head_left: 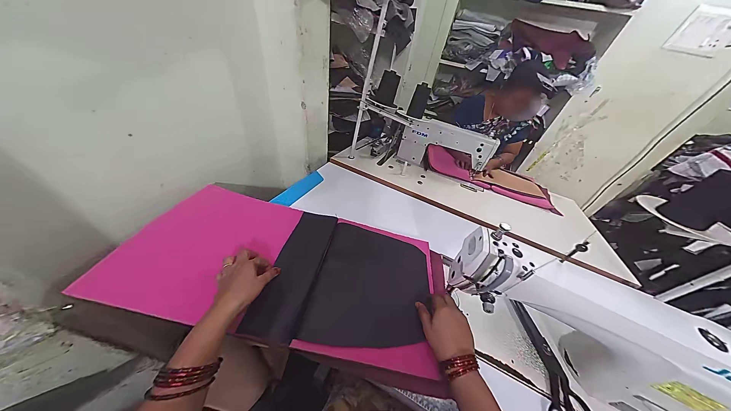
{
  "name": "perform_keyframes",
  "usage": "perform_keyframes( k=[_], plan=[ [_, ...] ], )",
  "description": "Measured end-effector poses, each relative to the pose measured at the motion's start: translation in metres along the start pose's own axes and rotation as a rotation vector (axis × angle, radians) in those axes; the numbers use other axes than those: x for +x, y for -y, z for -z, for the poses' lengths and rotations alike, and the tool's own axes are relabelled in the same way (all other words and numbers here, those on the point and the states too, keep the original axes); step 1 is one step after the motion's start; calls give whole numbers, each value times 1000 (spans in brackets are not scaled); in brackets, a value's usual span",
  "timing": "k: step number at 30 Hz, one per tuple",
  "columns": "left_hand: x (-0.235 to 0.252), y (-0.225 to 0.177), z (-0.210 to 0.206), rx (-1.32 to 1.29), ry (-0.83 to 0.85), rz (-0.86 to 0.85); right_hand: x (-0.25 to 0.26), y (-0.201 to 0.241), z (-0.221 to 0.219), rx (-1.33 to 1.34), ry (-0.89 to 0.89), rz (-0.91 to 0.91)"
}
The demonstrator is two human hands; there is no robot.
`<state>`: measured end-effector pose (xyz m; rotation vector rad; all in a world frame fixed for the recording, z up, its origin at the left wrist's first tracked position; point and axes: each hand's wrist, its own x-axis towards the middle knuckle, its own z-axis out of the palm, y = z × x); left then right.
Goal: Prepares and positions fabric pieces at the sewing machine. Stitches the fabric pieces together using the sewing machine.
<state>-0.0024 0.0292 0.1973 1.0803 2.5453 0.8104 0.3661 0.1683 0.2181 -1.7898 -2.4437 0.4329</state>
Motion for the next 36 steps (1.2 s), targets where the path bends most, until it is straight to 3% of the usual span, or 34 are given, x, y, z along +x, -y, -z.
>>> perform_keyframes(
  k=[6,11,16,20,23,24,26,29,31,33,36],
  plan=[
    [6,4,0,33,-22,-36,13,5,0,3,-4,-190],
    [15,14,-3,16,-17,-110,14,5,6,84,17,-169],
    [17,26,-7,-64,-77,-170,12,-20,-11,338,-58,-51],
    [21,19,1,30,3,-153,7,-36,-18,518,3,-72],
    [9,-28,10,302,31,-42,6,-37,-19,555,-12,-90],
    [-1,-52,4,358,-26,-79,7,-39,-20,590,-20,-96],
    [-14,-97,-23,353,-79,-352,7,-41,-21,649,-22,-104],
    [-25,-171,-84,288,217,-730,5,-40,-20,675,-17,-105],
    [-29,-208,-126,286,423,-785,3,-41,-20,675,-16,-105],
    [-31,-225,-161,274,440,-792,3,-42,-19,665,-8,-107],
    [-28,-219,-182,186,298,-882,-5,-45,-15,671,0,-70]
  ],
)
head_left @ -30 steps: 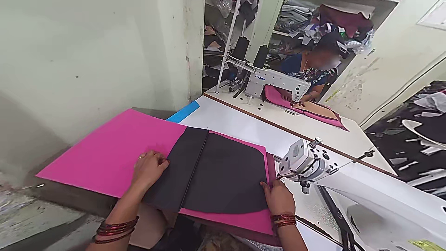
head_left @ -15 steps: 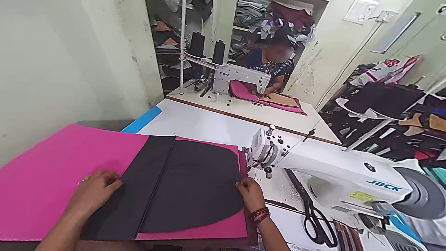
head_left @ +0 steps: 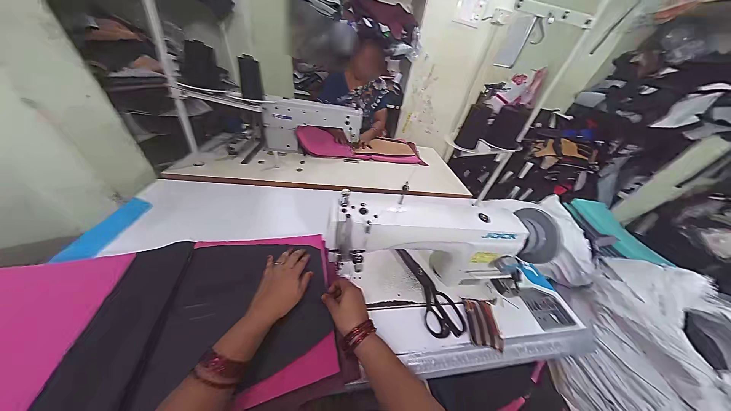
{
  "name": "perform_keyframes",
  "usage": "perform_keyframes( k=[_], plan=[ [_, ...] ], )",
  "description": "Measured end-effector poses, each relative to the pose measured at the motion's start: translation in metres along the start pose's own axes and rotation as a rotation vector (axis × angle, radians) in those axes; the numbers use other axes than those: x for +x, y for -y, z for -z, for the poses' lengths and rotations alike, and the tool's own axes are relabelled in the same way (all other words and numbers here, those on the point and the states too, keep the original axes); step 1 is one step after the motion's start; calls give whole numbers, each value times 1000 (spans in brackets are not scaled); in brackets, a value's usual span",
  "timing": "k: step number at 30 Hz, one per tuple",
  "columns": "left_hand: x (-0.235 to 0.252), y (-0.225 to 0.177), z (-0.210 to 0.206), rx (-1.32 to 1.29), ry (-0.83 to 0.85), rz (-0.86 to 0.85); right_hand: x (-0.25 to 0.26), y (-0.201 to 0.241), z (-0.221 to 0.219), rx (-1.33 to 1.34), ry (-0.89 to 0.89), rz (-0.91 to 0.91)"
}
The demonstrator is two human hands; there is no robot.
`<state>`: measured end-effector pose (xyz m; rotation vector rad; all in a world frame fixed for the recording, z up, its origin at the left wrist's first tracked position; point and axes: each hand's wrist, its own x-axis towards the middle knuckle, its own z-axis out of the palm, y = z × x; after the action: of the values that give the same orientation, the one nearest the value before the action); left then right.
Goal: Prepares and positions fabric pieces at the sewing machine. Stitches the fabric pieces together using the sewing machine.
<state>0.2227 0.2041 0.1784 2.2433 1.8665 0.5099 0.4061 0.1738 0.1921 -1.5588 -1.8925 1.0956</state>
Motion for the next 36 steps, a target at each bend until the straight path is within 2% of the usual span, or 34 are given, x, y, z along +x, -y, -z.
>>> perform_keyframes(
  k=[3,5,6,8,11,13,15,20,22,24,27,30,33,36],
  plan=[
    [-14,16,-10,6,-117,-170,-24,-22,15,69,-29,97],
    [-24,26,-14,27,-149,-252,-49,-44,42,40,-139,91],
    [-33,28,-9,3,-101,-267,-64,-56,60,-12,-224,44],
    [-49,26,6,-18,15,-246,-93,-85,100,-158,-441,-137],
    [-57,27,6,-17,26,-229,-125,-125,159,-409,-704,-429],
    [-54,31,-6,14,-89,-257,-135,-131,183,-455,-629,-671],
    [-49,29,-13,40,-191,-257,-131,-137,194,-422,-538,-759],
    [-60,25,-12,50,-218,-229,-126,-152,189,-143,-693,-509],
    [-64,23,-10,46,-193,-226,-128,-135,176,-135,-724,-347],
    [-67,22,-8,52,-145,-207,-126,-107,144,-119,-681,-167],
    [-68,20,-9,69,-139,-200,-117,-68,73,-10,-507,106],
    [-68,18,-3,50,-95,-175,-95,-43,17,238,-390,380],
    [-68,15,4,3,4,-115,-69,-25,-12,524,-322,530],
    [-67,13,12,-32,78,-73,-52,-22,-28,430,-358,678]
  ],
)
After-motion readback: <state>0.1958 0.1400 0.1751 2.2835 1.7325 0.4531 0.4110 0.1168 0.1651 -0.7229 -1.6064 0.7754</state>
